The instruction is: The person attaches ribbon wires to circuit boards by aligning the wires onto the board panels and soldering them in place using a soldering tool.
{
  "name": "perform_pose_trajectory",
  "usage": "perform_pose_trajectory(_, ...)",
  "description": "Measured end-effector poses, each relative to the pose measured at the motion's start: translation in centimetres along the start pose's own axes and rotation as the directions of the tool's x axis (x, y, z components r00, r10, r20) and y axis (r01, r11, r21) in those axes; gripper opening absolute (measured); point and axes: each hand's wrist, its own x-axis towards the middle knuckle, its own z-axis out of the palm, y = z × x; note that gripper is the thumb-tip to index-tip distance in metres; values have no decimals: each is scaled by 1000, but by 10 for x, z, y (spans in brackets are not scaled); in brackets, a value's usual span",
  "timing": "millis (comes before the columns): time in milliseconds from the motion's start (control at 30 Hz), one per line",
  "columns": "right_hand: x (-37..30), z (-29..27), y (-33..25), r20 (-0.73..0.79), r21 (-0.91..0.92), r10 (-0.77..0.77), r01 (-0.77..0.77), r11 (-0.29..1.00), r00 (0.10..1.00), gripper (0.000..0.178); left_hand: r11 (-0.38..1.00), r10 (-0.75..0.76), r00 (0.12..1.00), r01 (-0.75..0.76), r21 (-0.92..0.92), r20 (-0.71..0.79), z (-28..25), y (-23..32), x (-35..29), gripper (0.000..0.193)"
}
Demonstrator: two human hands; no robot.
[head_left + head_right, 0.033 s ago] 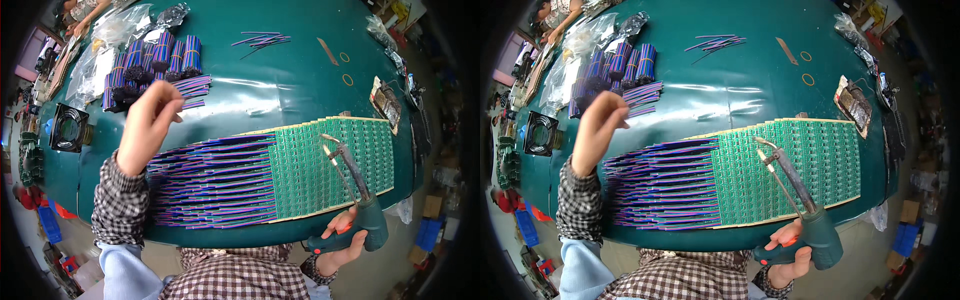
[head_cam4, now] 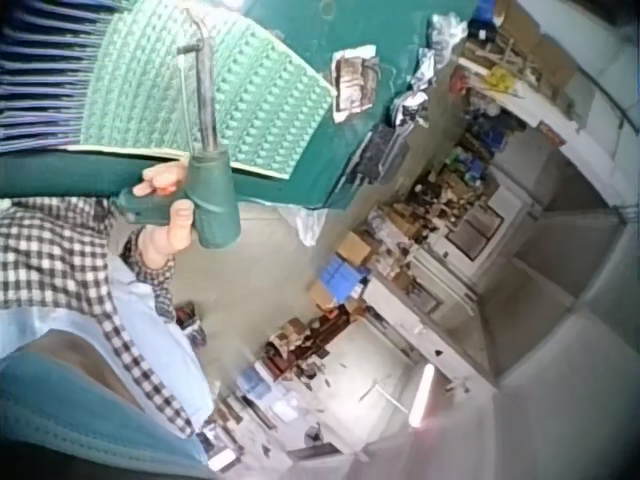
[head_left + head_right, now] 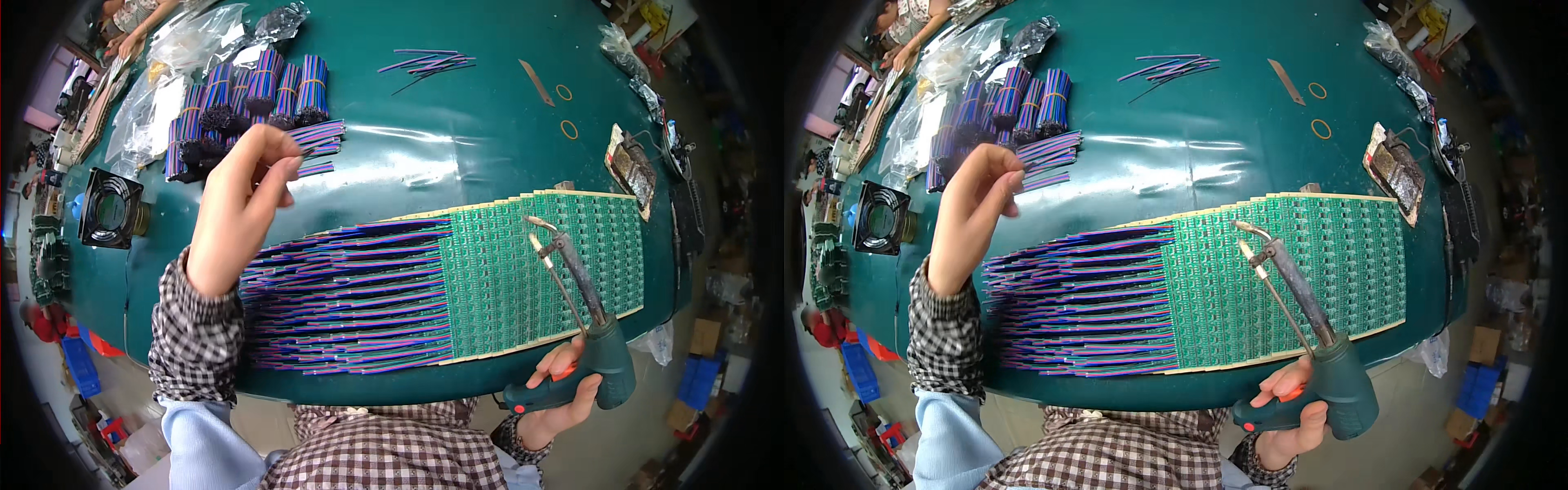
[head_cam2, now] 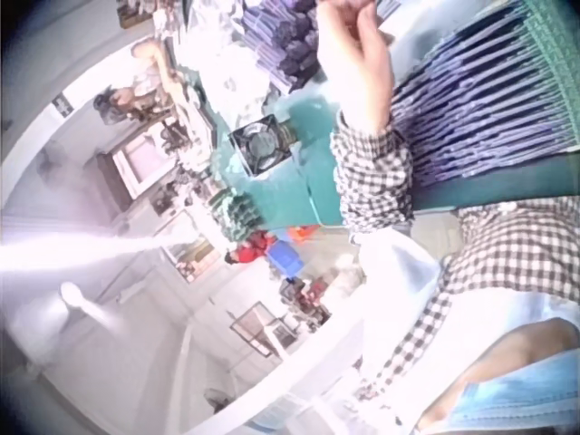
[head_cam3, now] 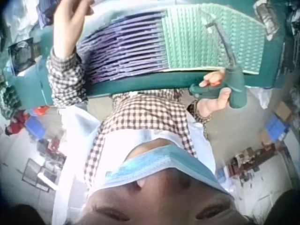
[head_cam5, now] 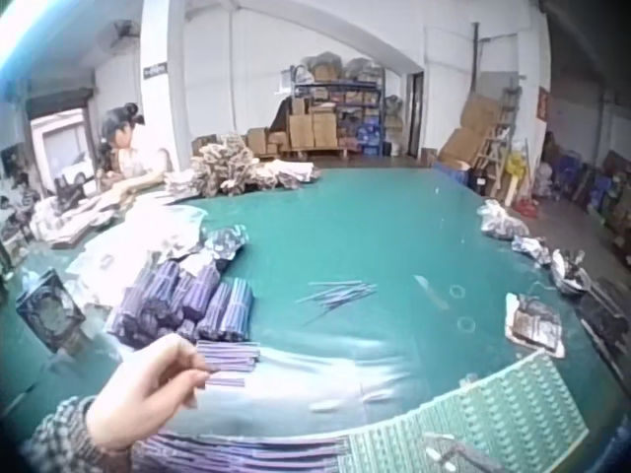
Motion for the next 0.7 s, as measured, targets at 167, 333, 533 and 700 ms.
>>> perform_pose_trajectory(167,11,10,-4,14,-6,-10,10,1000,1000,58,886,359,893,-418,202,272,57,31,-19,15)
perform_pose_trajectory(333,12,3,-8,104,-46,-16,21,999,994,58,656,582,720,-690,306,378,92,-3,-31,31)
perform_pose_trajectory(533,4,-4,-16,-43,-132,136,-141,981,990,68,556,623,687,-726,406,375,97,-10,-36,37)
perform_pose_trajectory(700,-3,-3,-17,-66,-140,185,-192,971,981,68,513,651,667,-738,437,363,97,-9,-35,34)
